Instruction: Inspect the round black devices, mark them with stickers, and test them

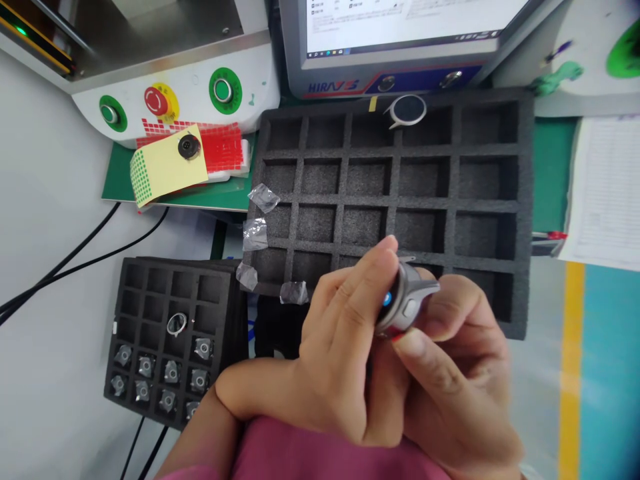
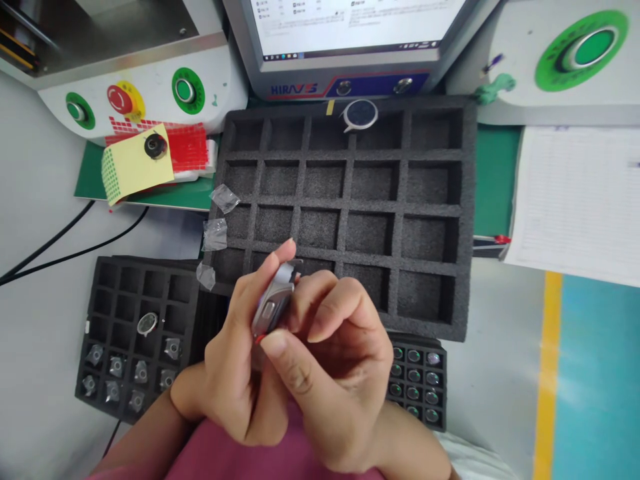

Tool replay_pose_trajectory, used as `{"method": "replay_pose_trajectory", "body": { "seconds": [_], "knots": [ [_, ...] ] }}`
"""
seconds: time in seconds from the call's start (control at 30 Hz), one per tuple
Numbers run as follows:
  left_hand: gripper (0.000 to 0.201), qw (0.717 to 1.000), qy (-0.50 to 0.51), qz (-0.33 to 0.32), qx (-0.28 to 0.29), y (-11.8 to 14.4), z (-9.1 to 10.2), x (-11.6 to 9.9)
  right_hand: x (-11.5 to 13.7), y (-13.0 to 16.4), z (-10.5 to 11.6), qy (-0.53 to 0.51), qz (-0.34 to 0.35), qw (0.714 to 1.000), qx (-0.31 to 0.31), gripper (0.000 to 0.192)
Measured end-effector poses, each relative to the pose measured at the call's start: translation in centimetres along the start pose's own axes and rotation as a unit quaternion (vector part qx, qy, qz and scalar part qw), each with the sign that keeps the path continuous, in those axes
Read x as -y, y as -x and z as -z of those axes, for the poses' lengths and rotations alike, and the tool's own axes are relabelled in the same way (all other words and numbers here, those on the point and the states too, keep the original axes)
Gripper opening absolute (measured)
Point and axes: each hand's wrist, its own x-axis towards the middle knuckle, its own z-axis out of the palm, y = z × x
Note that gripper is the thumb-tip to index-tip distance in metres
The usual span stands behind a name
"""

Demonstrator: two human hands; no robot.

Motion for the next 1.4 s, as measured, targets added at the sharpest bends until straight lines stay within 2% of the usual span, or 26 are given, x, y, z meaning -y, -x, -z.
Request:
{"method": "replay_pose_trajectory", "body": {
  "seconds": [0.1,0.27,0.33,0.47,0.57,0.67,0.83,1.0,1.23,1.4],
  "knots": [
    [0.055,1.0,0.009,-0.005,0.001,-0.3,0.6,0.1,0.0,0.1,0.1,-0.001,0.004,1.0,0.001,0.043],
    [0.049,1.0,0.004,-0.027,0.013,-0.6,0.8,0.4,-1.0,0.5,0.5,-0.009,0.037,0.999,-0.002,0.022],
    [0.049,0.999,-0.004,-0.031,0.011,-0.4,0.7,0.5,-1.5,0.5,0.7,-0.006,0.067,0.998,-0.02,0.023],
    [0.048,0.999,-0.019,-0.033,-0.001,0.3,0.0,0.6,-1.8,0.5,1.5,0.064,0.127,0.989,-0.04,0.04],
    [0.043,0.998,-0.013,-0.057,0.024,0.5,-0.3,0.5,-1.4,0.6,2.2,0.119,0.161,0.979,0.03,0.035],
    [0.035,0.997,-0.013,-0.052,0.061,0.5,0.0,0.1,-1.2,0.5,2.7,0.129,0.174,0.972,0.088,0.025],
    [0.025,0.996,-0.016,-0.04,0.074,0.3,0.9,-0.6,-1.4,0.5,2.6,0.096,0.188,0.972,0.103,0.021],
    [0.027,0.994,-0.05,-0.073,0.069,0.3,1.4,-1.2,-1.3,1.0,2.2,0.066,0.211,0.966,0.131,0.025],
    [0.027,0.985,-0.119,-0.11,0.052,0.7,0.8,-1.3,-1.9,1.1,1.6,0.028,0.235,0.967,0.097,0.024],
    [0.028,0.984,-0.114,-0.125,0.049,0.8,0.7,-1.1,-1.5,1.5,1.2,0.015,0.215,0.974,0.066,0.023]
  ]
}}
